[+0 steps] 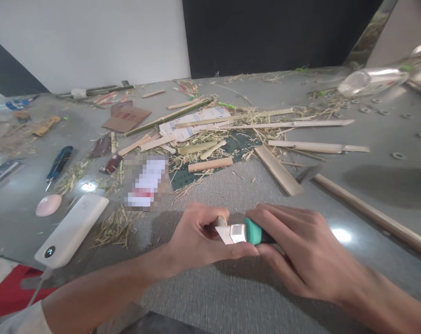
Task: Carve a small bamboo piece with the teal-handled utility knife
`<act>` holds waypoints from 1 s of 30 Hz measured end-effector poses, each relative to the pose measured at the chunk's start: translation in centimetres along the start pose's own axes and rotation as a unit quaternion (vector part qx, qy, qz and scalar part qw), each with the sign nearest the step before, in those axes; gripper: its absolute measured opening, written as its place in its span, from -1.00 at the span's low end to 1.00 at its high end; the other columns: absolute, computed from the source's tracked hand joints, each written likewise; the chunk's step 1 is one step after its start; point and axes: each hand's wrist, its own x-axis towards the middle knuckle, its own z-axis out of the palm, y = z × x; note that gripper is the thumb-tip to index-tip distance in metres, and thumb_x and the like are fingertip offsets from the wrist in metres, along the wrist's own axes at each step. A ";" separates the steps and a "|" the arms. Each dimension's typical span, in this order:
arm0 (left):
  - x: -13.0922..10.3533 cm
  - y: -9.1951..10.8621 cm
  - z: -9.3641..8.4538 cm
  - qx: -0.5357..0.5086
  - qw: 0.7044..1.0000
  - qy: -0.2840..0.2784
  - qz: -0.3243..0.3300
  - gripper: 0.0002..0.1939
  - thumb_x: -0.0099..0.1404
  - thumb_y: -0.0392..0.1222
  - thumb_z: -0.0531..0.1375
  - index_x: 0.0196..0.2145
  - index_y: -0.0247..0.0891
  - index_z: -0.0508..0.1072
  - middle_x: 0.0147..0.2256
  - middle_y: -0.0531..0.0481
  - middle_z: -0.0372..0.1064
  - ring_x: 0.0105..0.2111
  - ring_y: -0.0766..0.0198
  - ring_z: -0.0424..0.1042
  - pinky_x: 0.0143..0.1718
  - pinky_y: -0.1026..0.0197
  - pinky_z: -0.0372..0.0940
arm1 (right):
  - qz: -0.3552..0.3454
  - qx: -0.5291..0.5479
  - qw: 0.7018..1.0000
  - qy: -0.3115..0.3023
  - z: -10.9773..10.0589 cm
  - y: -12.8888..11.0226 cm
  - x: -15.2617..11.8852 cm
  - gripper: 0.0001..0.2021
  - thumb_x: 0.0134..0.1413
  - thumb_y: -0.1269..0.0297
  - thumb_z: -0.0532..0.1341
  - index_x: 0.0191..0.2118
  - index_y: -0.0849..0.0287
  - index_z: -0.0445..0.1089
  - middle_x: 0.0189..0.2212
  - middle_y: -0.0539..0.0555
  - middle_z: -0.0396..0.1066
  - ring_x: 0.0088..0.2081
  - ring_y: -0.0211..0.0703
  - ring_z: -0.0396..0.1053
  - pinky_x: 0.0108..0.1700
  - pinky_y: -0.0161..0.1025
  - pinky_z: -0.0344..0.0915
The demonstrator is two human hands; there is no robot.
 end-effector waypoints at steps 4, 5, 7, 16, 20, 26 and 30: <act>-0.5 -0.1 0.3 -0.023 1.000 -0.003 -0.013 -0.38 0.22 0.03 0.44 -0.65 -0.27 0.12 -0.66 0.21 -0.12 -0.65 0.50 -0.13 -0.68 0.32 -0.19 | 0.005 -0.021 1.000 0.015 -0.2 0.1 0.1 -0.80 0.49 0.18 0.00 -0.18 0.14 0.23 -0.42 -0.01 0.28 -0.49 -0.22 0.16 -0.46 -0.22 0.02; -0.6 -0.1 0.3 -0.020 1.000 -0.005 -0.019 -0.41 0.27 0.01 0.40 -0.65 -0.26 0.15 -0.66 0.20 -0.08 -0.65 0.49 -0.09 -0.67 0.32 -0.17 | 0.012 -0.032 0.999 0.022 -0.3 0.2 0.2 -0.81 0.49 0.19 0.01 -0.18 0.14 0.23 -0.43 -0.02 0.28 -0.49 -0.23 0.17 -0.46 -0.23 0.02; -0.6 -0.2 0.3 -0.012 1.000 0.003 -0.025 -0.42 0.30 -0.02 0.37 -0.65 -0.26 0.12 -0.66 0.19 -0.04 -0.65 0.49 -0.07 -0.67 0.32 -0.15 | 0.028 -0.050 0.998 0.034 -0.6 0.3 0.1 -0.83 0.48 0.20 0.02 -0.16 0.15 0.24 -0.45 -0.03 0.27 -0.50 -0.23 0.17 -0.47 -0.23 0.01; -0.1 -0.2 -0.2 0.016 0.998 -0.002 -0.055 -0.33 0.01 0.13 0.52 -0.62 -0.24 0.10 -0.66 0.23 -0.10 -0.61 0.47 -0.14 -0.66 0.31 -0.22 | 0.002 -0.023 1.000 0.006 -0.5 0.4 -0.1 -0.82 0.47 0.22 -0.01 -0.11 0.16 0.27 -0.45 -0.02 0.27 -0.50 -0.21 0.18 -0.46 -0.20 0.00; -0.1 -0.2 0.0 -0.007 0.999 -0.006 -0.047 -0.36 0.04 0.10 0.51 -0.63 -0.24 0.13 -0.67 0.24 -0.09 -0.63 0.49 -0.14 -0.67 0.34 -0.20 | 0.002 -0.018 1.000 0.003 -0.4 0.3 -0.2 -0.81 0.47 0.20 0.00 -0.14 0.16 0.27 -0.44 -0.03 0.26 -0.50 -0.21 0.17 -0.45 -0.20 0.00; 0.0 -0.1 0.3 -0.003 0.999 0.003 -0.034 -0.35 0.06 0.14 0.50 -0.64 -0.24 0.14 -0.67 0.23 -0.07 -0.64 0.48 -0.10 -0.67 0.35 -0.17 | 0.003 -0.013 1.000 0.004 -0.4 0.4 -0.1 -0.78 0.49 0.17 -0.01 -0.09 0.17 0.29 -0.42 0.00 0.31 -0.49 -0.21 0.20 -0.44 -0.21 0.03; 0.0 -0.2 0.3 0.002 1.000 0.008 -0.005 -0.34 0.11 0.15 0.48 -0.65 -0.25 0.13 -0.68 0.23 -0.09 -0.66 0.49 -0.12 -0.69 0.34 -0.18 | 0.002 -0.012 1.000 0.005 -0.3 0.3 -0.2 -0.76 0.50 0.16 -0.02 -0.08 0.18 0.29 -0.43 0.00 0.31 -0.49 -0.20 0.19 -0.45 -0.20 0.02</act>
